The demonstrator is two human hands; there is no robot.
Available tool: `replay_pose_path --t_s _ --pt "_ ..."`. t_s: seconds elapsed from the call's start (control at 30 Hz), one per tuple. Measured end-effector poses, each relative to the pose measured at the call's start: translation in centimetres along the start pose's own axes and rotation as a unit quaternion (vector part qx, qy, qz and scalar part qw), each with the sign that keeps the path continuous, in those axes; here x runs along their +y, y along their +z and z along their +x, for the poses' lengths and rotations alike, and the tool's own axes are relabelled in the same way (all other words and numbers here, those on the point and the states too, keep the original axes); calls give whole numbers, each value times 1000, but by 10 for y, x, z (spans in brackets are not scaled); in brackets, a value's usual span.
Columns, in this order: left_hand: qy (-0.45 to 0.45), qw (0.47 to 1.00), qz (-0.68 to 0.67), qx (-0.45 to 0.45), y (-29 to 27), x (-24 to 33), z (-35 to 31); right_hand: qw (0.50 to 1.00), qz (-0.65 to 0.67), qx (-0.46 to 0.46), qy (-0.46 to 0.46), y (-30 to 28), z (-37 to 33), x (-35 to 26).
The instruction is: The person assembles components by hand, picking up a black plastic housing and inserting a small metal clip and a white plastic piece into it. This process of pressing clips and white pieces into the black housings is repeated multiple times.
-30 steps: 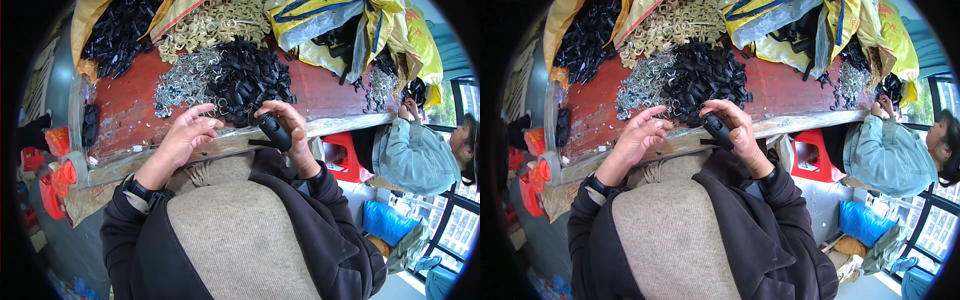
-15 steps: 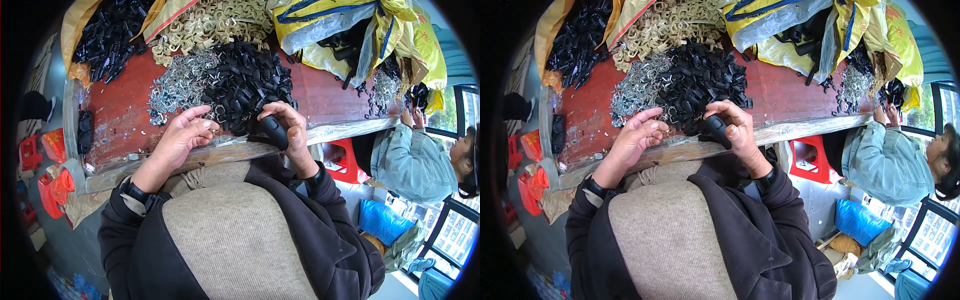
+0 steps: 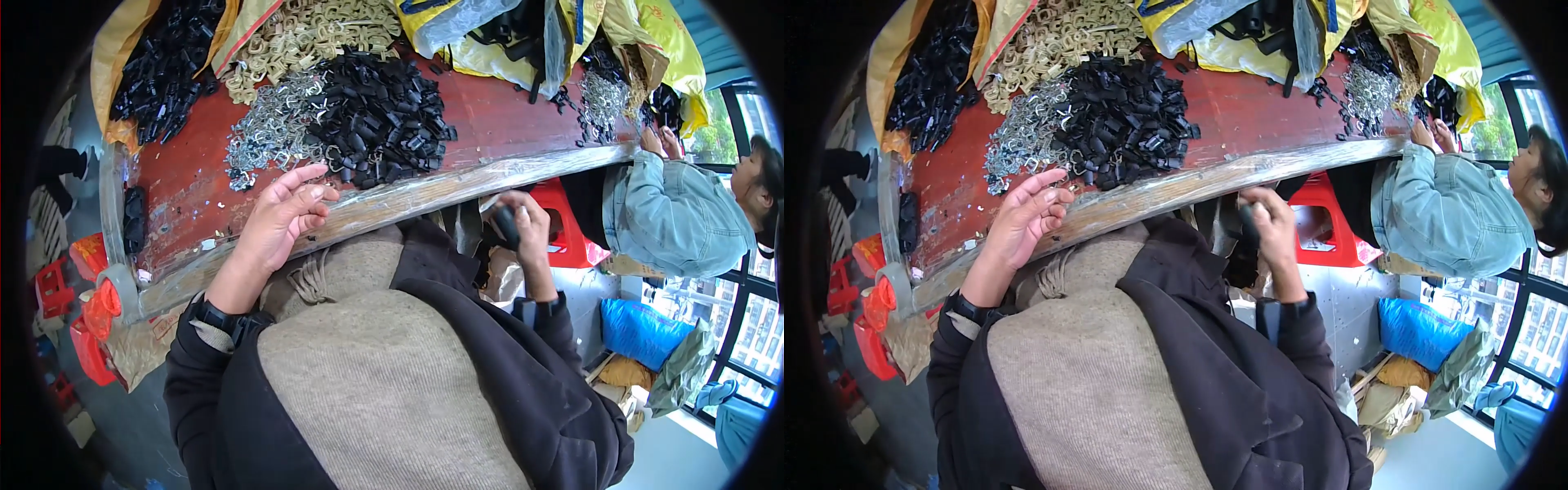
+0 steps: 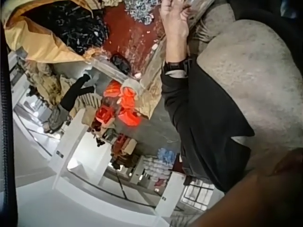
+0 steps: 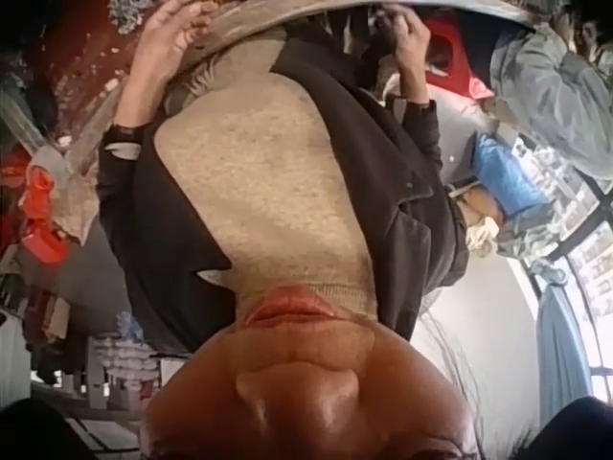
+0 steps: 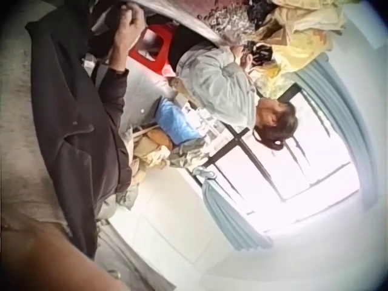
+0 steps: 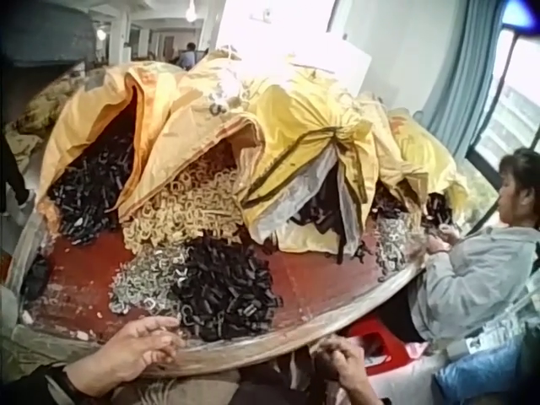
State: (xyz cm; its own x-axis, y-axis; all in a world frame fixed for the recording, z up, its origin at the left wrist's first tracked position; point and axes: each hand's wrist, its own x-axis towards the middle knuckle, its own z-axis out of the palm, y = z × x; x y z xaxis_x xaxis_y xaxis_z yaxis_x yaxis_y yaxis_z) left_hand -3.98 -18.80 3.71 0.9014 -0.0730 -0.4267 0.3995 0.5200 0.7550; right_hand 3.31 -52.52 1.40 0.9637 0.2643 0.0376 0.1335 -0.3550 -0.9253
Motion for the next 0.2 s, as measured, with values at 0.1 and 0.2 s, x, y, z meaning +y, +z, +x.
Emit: replay_pose_path --t_s 0.1,0.2 --pt "10 1000 -9 15 -9 2 -8 981 -161 -18 105 -31 -23 46" --pt "41 998 -18 34 -31 16 -11 898 -420 -97 85 -26 -13 61"
